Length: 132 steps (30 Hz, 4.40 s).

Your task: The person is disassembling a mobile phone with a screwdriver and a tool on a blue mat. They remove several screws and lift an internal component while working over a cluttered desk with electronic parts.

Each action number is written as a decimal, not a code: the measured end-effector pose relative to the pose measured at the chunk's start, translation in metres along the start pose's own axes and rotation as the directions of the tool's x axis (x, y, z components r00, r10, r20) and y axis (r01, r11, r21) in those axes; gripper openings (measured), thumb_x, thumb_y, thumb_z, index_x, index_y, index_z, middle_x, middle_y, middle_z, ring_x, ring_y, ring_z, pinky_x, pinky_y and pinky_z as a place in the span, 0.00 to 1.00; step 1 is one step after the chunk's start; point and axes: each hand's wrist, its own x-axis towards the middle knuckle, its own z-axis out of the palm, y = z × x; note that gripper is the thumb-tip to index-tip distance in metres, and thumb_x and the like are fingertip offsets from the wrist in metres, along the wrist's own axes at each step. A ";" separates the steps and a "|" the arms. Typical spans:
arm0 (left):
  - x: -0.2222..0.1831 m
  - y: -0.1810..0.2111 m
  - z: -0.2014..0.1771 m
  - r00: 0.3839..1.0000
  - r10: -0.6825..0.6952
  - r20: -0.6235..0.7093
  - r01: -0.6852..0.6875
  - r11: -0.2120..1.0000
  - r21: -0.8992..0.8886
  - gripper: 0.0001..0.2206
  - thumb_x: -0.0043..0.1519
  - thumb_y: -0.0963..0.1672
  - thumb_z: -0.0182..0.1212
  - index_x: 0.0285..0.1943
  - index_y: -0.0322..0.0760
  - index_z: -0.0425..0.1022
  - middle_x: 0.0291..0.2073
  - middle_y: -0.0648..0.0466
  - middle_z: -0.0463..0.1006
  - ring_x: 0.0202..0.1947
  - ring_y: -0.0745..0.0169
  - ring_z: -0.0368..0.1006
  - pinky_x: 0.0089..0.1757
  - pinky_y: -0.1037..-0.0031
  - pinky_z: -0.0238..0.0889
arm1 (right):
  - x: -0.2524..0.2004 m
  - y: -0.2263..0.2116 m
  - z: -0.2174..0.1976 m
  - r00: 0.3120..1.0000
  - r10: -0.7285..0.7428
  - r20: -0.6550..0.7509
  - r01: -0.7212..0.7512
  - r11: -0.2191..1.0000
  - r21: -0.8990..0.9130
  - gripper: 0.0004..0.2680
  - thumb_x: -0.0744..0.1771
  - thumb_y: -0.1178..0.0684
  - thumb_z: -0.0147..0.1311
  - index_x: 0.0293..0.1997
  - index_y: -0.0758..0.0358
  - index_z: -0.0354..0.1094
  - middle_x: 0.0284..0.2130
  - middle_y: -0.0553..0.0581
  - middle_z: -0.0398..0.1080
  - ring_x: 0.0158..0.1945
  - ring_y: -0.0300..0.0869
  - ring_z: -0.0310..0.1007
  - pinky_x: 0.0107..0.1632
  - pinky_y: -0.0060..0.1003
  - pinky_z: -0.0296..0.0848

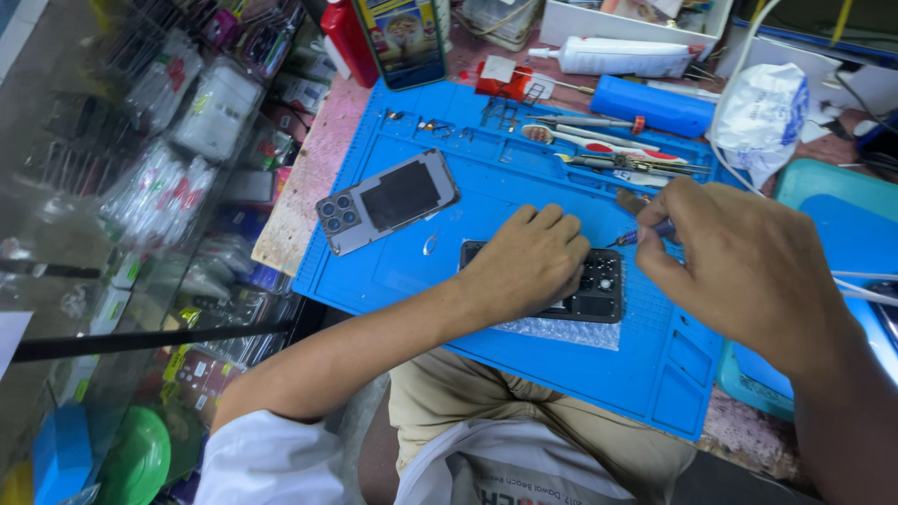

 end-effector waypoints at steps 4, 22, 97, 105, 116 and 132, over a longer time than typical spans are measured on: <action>0.023 -0.022 -0.012 0.994 0.062 -0.089 -0.062 0.998 -0.002 0.09 0.53 0.45 0.67 0.35 0.37 0.74 0.34 0.49 0.72 0.41 0.49 0.70 0.39 0.59 0.63 | 0.008 0.007 0.006 0.998 0.036 0.057 -0.027 0.990 -0.137 0.06 0.65 0.52 0.57 0.37 0.61 0.69 0.25 0.60 0.75 0.31 0.56 0.77 0.33 0.52 0.73; -0.032 -0.191 -0.031 0.454 -0.499 -0.738 0.510 0.825 -0.244 0.31 0.64 0.44 0.72 0.71 0.29 0.57 0.58 0.42 0.66 0.60 0.47 0.65 0.61 0.61 0.61 | 0.008 0.004 0.015 0.999 -0.049 -0.023 0.046 0.992 -0.119 0.03 0.65 0.56 0.57 0.37 0.63 0.69 0.24 0.60 0.74 0.30 0.52 0.77 0.33 0.48 0.74; -0.056 0.017 -0.024 0.970 -0.242 -0.024 0.221 0.919 -0.326 0.27 0.55 0.51 0.73 0.61 0.38 0.77 0.63 0.44 0.69 0.65 0.43 0.63 0.63 0.53 0.53 | -0.006 -0.022 0.009 0.960 -0.191 0.202 0.149 0.967 0.205 0.08 0.63 0.49 0.62 0.34 0.61 0.68 0.20 0.58 0.71 0.28 0.53 0.73 0.34 0.49 0.69; -0.049 -0.014 -0.020 0.919 -0.355 -0.172 0.287 0.900 -0.328 0.27 0.57 0.53 0.73 0.61 0.37 0.74 0.60 0.45 0.73 0.64 0.43 0.67 0.62 0.55 0.56 | -0.009 -0.029 0.007 0.961 -0.223 0.161 0.202 0.970 0.135 0.09 0.62 0.49 0.63 0.34 0.59 0.68 0.22 0.58 0.73 0.30 0.55 0.75 0.37 0.50 0.71; 0.017 -0.205 -0.011 0.206 -0.602 -0.772 0.764 0.592 -0.258 0.44 0.54 0.57 0.74 0.70 0.29 0.55 0.62 0.37 0.62 0.63 0.36 0.60 0.60 0.48 0.56 | -0.004 -0.027 0.010 0.970 -0.196 0.146 0.168 0.968 0.186 0.09 0.63 0.49 0.62 0.36 0.61 0.67 0.23 0.57 0.75 0.29 0.53 0.76 0.36 0.49 0.72; 0.012 -0.178 -0.027 0.238 -0.529 -0.815 0.650 0.710 -0.271 0.36 0.64 0.52 0.69 0.72 0.29 0.55 0.64 0.39 0.63 0.67 0.41 0.58 0.66 0.53 0.52 | -0.010 -0.028 0.014 0.960 -0.278 0.047 0.264 0.944 0.198 0.05 0.64 0.54 0.59 0.37 0.63 0.69 0.24 0.58 0.74 0.29 0.53 0.75 0.36 0.48 0.71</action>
